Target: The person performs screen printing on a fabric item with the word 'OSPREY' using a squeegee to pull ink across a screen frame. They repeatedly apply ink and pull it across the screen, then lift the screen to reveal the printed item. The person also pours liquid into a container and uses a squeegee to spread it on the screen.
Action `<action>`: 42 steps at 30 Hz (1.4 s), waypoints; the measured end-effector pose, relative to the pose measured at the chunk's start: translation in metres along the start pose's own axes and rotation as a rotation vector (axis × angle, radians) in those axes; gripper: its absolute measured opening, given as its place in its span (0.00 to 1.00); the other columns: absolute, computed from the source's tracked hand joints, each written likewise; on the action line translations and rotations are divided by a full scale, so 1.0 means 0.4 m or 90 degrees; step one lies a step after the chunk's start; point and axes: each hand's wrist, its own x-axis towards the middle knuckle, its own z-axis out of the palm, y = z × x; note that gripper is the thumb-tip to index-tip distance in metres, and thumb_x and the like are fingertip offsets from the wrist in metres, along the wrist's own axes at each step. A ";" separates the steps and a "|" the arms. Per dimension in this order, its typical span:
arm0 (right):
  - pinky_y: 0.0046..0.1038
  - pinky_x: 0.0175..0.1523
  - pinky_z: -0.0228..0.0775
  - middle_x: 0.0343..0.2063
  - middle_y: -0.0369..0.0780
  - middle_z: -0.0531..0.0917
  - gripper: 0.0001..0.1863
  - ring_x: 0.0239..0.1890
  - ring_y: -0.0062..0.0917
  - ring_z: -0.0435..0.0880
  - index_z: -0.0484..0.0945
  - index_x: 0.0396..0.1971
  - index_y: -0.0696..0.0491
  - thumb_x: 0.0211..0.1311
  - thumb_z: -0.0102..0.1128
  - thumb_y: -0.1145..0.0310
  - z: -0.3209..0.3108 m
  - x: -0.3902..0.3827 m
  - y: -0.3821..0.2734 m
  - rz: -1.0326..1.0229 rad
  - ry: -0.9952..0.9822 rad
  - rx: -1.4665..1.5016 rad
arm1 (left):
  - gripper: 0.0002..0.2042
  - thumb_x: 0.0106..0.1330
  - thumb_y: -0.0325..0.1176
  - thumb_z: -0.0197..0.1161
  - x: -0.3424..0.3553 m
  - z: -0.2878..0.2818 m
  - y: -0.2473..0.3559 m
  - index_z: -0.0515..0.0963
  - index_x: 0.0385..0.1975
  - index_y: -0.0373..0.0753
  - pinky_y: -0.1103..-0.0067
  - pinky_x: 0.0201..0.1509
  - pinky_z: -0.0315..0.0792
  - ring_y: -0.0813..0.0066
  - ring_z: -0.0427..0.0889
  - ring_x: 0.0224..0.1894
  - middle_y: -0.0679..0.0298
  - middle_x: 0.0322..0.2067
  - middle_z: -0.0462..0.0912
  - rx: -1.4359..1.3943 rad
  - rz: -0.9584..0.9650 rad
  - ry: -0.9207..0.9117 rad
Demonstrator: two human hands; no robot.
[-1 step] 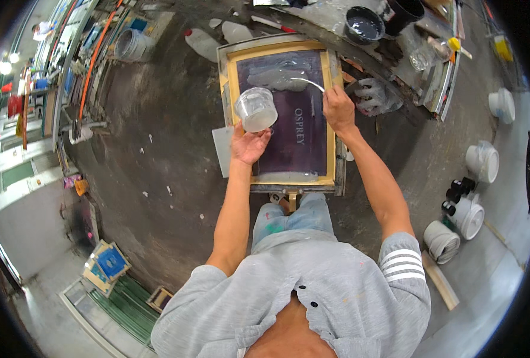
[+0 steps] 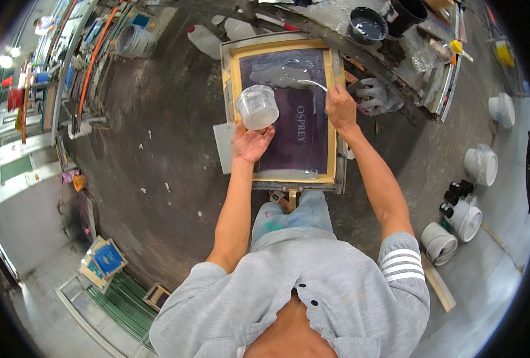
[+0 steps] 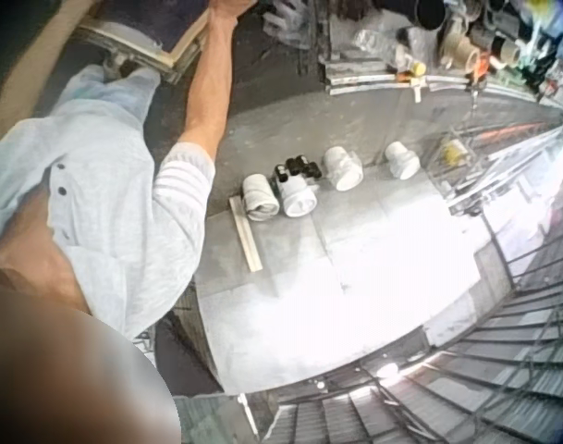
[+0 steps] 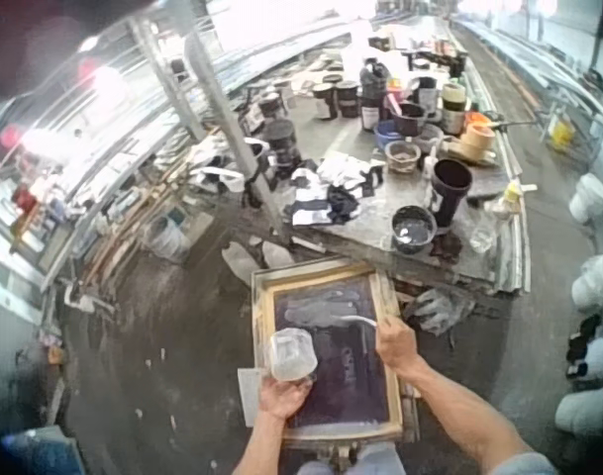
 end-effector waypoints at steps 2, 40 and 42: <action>0.41 0.39 0.78 0.32 0.46 0.78 0.04 0.35 0.45 0.83 0.76 0.29 0.57 0.62 0.61 0.75 -0.004 -0.005 0.011 0.013 -0.009 -0.043 | 0.41 0.60 0.51 0.71 -0.029 0.011 -0.031 0.64 0.68 0.34 0.45 0.65 0.73 0.42 0.76 0.58 0.43 0.61 0.72 0.029 0.037 -0.082; 0.52 0.66 0.66 0.58 0.36 0.81 0.32 0.65 0.34 0.74 0.82 0.57 0.41 0.47 0.78 0.58 0.389 0.025 -0.733 -0.707 -0.663 -0.194 | 0.33 0.74 0.55 0.51 -0.678 -0.226 -0.042 0.71 0.63 0.29 0.53 0.62 0.78 0.44 0.80 0.59 0.41 0.60 0.77 -0.053 0.383 -0.068; 0.67 0.68 0.58 0.59 0.32 0.82 0.35 0.66 0.34 0.74 0.81 0.59 0.37 0.44 0.78 0.62 0.484 -0.004 -0.726 -0.844 -0.696 -0.269 | 0.32 0.74 0.54 0.52 -0.690 -0.220 -0.043 0.70 0.65 0.29 0.52 0.66 0.75 0.43 0.77 0.63 0.40 0.63 0.75 -0.059 0.423 -0.076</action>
